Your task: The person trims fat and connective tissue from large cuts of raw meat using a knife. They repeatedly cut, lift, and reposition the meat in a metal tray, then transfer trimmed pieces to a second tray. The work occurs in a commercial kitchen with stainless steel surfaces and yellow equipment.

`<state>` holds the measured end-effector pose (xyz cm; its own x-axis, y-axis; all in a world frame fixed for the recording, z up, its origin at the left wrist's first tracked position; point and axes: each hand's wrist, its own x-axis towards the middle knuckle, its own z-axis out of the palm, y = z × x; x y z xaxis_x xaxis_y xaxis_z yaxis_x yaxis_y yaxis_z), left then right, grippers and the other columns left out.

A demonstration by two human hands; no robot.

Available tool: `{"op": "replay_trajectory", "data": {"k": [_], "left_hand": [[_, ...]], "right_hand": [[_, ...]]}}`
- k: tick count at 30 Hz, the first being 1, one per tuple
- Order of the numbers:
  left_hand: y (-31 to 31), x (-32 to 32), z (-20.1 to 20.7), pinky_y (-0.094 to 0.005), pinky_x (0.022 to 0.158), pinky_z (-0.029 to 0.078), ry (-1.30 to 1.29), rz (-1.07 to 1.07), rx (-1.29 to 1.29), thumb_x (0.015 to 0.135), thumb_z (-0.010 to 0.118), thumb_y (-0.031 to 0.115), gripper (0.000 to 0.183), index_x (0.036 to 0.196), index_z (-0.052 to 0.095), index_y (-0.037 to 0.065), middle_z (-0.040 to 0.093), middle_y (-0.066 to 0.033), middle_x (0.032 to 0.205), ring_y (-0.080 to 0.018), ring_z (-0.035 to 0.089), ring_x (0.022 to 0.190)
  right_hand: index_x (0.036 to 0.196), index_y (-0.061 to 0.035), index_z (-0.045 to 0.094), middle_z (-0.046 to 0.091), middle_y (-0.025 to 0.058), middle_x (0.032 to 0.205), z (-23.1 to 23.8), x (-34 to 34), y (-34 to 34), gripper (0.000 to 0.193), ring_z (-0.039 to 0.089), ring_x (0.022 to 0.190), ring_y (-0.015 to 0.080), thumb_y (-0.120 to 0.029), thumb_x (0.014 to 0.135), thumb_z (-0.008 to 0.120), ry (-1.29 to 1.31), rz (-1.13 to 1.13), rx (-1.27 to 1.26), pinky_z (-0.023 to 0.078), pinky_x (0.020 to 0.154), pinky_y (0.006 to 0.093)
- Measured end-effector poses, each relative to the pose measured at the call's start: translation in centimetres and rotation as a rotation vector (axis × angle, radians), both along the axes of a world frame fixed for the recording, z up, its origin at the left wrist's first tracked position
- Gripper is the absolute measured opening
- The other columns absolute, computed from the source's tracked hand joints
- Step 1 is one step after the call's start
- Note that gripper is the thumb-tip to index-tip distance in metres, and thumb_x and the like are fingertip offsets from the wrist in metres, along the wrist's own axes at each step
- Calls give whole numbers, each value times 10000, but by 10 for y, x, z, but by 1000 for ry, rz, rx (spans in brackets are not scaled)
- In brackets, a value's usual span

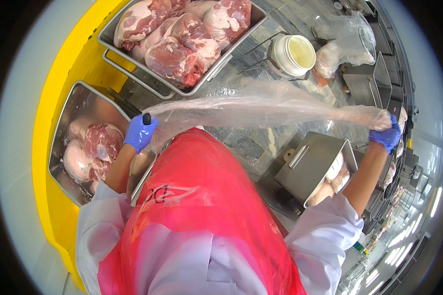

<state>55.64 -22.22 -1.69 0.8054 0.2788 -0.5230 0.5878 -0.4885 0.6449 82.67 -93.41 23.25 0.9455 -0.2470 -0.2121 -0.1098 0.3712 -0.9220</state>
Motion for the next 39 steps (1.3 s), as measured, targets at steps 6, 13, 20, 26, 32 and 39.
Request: {"op": "replay_trajectory", "data": {"k": [6, 13, 20, 26, 32, 39], "left_hand": [[-49, 76, 125, -334, 564, 438, -256, -167, -361, 913, 676, 209, 221, 846, 660, 0, 580, -64, 669, -93, 495, 607], [-148, 158, 228, -317, 547, 409, -633, -502, -401, 906, 699, 213, 205, 851, 649, 22, 525, -41, 622, -90, 437, 585], [-281, 250, 309, -320, 515, 467, -1066, -745, -551, 881, 650, 137, 112, 804, 642, 56, 582, -35, 645, -151, 531, 537], [-443, 340, 347, -267, 490, 464, -2194, -882, 25, 875, 626, 90, 105, 771, 607, 86, 547, -3, 645, -131, 525, 508], [-504, 416, 399, -248, 463, 439, -1868, -1222, -114, 908, 677, 188, 118, 907, 692, 72, 577, 15, 685, -85, 518, 534], [-492, 489, 388, -277, 538, 488, -914, -980, 95, 899, 702, 255, 181, 971, 686, 90, 595, 1, 700, -127, 553, 576]], "right_hand": [[922, -69, 663, 675, 111, 866, -98, -49, 114, 253, 650, 832, 273, -258, 882, 500, -59, 101, 231, 526, 786, 428], [1105, -55, 688, 619, 10, 808, -123, -78, 239, 362, 556, 726, 117, -289, 829, 674, 71, 54, -146, 468, 673, 272], [1279, -20, 626, 651, 21, 824, -95, -74, 233, 701, 576, 731, 117, -297, 691, 891, -173, 565, -755, 494, 686, 306], [1119, -9, 672, 692, 128, 1009, -123, 23, 168, 510, 650, 920, 288, -349, 770, 823, -602, 519, -1192, 518, 805, 406], [1001, 32, 705, 725, 200, 885, -75, 111, 44, 425, 703, 829, 308, -342, 820, 793, -353, 278, -1001, 539, 759, 409], [1133, 9, 695, 724, 82, 1040, -67, 142, -164, 305, 663, 911, 166, -117, 856, 726, -246, -171, -836, 529, 826, 311]]}}
